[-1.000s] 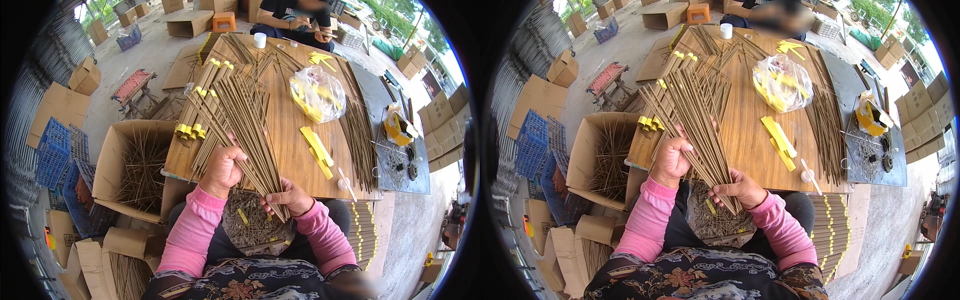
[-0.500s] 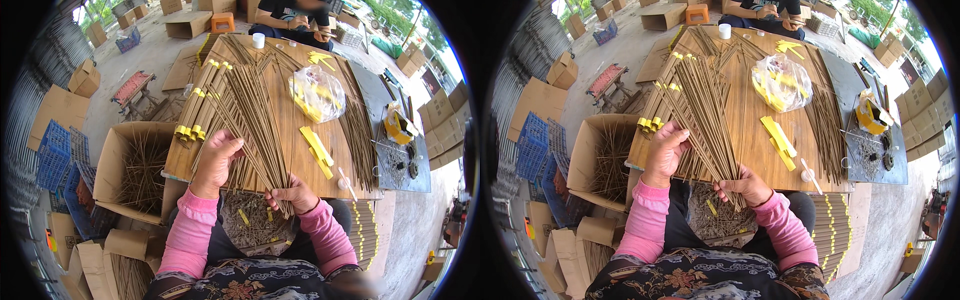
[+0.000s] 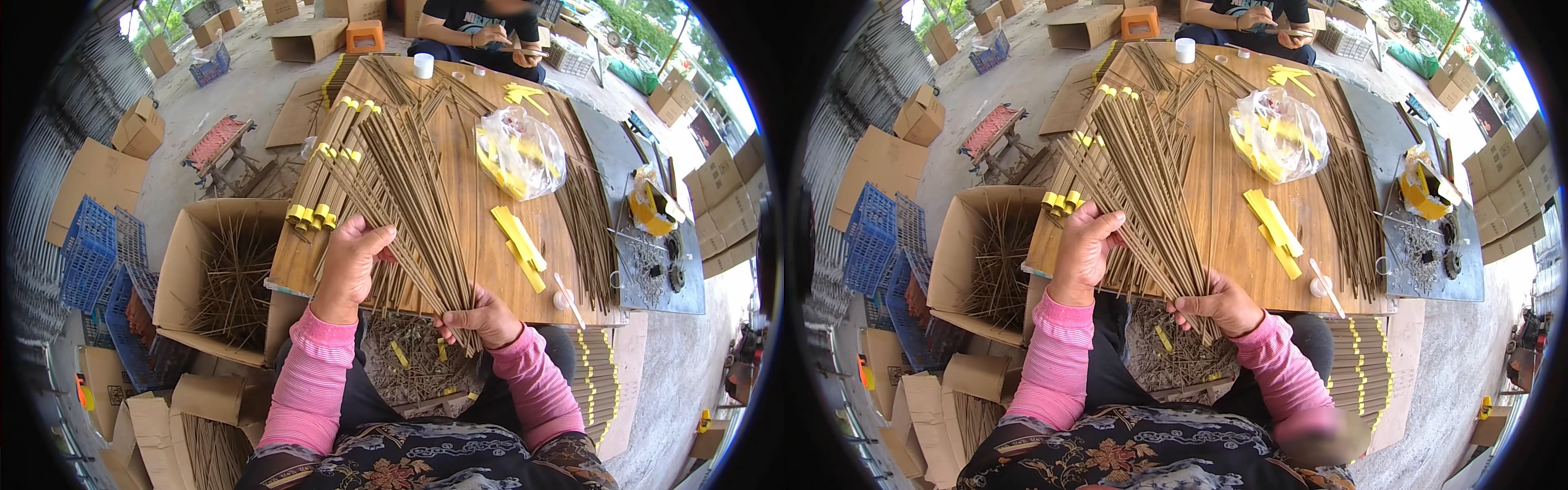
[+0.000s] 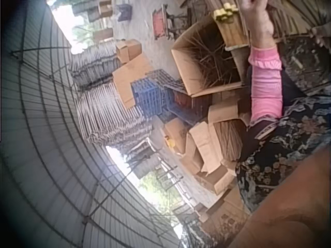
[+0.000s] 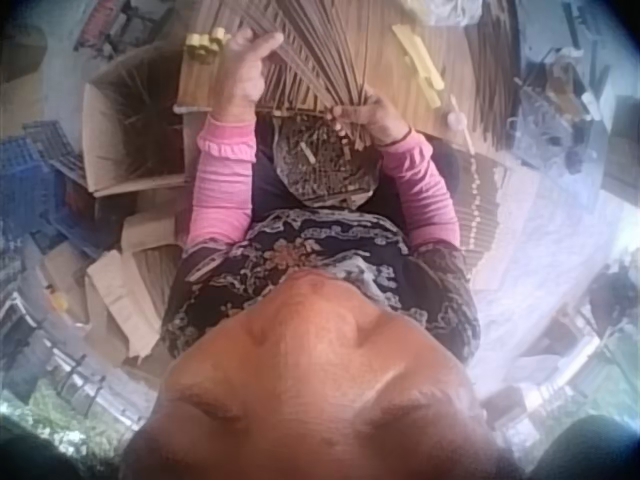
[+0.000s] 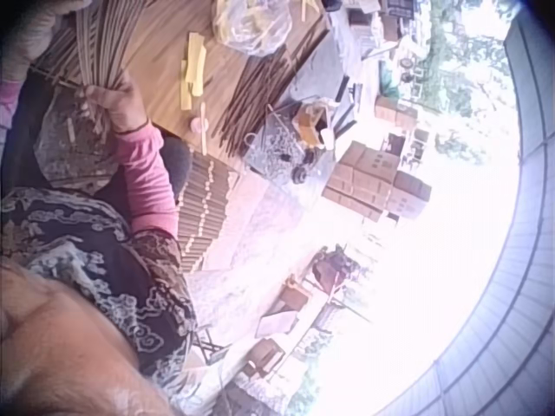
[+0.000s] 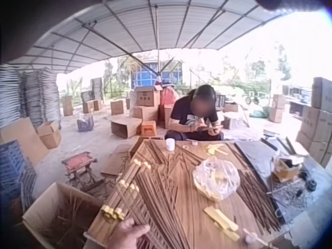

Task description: The person gathers thin wooden sticks from a cardboard box, aligns them into bundles, and secures each bundle with yellow tape. The person repeatedly picks up sticks, wraps tape around the bundles, and places the finished bundles on the table.

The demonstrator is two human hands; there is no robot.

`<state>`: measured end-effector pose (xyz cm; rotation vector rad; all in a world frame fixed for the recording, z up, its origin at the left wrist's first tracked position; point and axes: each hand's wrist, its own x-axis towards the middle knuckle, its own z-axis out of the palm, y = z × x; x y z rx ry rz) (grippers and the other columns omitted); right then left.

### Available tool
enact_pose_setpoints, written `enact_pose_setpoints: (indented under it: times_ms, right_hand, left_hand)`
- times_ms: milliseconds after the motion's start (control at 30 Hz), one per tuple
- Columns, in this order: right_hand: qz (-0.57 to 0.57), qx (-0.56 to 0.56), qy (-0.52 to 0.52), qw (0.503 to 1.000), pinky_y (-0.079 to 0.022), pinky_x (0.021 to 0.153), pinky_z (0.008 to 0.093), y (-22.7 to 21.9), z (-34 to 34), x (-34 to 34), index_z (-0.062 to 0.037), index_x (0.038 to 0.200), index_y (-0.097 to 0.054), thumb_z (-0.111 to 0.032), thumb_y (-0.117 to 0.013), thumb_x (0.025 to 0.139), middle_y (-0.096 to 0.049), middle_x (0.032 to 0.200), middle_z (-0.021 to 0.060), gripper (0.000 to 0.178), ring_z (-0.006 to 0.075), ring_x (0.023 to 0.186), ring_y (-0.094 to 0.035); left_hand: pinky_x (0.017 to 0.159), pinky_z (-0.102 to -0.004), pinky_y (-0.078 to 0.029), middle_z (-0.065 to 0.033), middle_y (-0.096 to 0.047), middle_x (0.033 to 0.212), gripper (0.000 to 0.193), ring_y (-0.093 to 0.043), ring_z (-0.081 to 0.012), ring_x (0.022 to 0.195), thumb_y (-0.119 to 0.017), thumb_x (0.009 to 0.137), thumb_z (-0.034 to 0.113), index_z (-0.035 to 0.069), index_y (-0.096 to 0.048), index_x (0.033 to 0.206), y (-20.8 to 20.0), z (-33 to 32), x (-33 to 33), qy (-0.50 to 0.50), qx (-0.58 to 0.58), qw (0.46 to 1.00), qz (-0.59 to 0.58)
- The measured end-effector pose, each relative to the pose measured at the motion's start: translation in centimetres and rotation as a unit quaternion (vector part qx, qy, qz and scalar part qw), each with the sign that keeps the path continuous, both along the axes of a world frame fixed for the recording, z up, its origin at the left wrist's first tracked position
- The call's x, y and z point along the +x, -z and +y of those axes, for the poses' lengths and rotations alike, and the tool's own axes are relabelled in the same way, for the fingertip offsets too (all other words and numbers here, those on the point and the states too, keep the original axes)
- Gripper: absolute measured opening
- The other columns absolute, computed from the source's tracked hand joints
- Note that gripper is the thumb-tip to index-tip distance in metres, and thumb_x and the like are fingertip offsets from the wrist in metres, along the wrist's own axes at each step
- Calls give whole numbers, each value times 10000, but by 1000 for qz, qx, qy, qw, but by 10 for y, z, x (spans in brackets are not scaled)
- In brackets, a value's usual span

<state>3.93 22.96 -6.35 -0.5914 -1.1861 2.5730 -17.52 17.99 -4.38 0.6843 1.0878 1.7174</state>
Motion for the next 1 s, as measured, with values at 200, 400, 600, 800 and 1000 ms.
enact_pose_setpoints:
  times_ms: [200,400,600,800,1000]
  right_hand:
    - [7,-2,-9,1000,-502,605,262,2,1,1,-5,993,-525,28,-563,811,-610,817,100,190,156,659,-589]
    - [21,-11,-20,1000,-502,600,269,-2,2,2,-3,1014,-512,37,-562,805,-609,816,103,219,162,655,-588]
    - [8,-12,-36,999,-498,603,270,-1,4,9,-5,1062,-504,47,-563,795,-612,824,109,279,165,649,-581]
    - [-11,-12,-20,1000,-463,510,281,-1,0,8,0,1046,-490,57,-610,738,-601,763,138,336,197,580,-568]
    - [1,12,-63,998,-493,602,275,-1,3,7,-5,1079,-493,36,-573,793,-615,826,110,300,160,644,-579]
  left_hand:
    - [611,-281,-521,-56,-608,783,104,-597,-131,685,-573,783,72,21,-559,872,-3,-3,-5,3,-8,999,-42]
    - [627,-299,-528,-64,-610,774,110,-601,-148,686,-559,781,66,18,-567,880,-1,-4,-15,2,8,998,-61]
    - [635,-309,-525,-79,-611,763,115,-595,-153,672,-573,760,78,3,-580,848,-4,-12,-35,4,-7,999,-45]
    - [612,-291,-510,-77,-616,759,118,-601,-154,670,-587,748,68,-2,-588,844,-7,-21,-49,9,-12,999,-34]
    - [550,-260,-493,-34,-619,757,124,-589,-120,663,-638,747,63,30,-604,862,-2,-20,-51,-12,-14,999,-43]
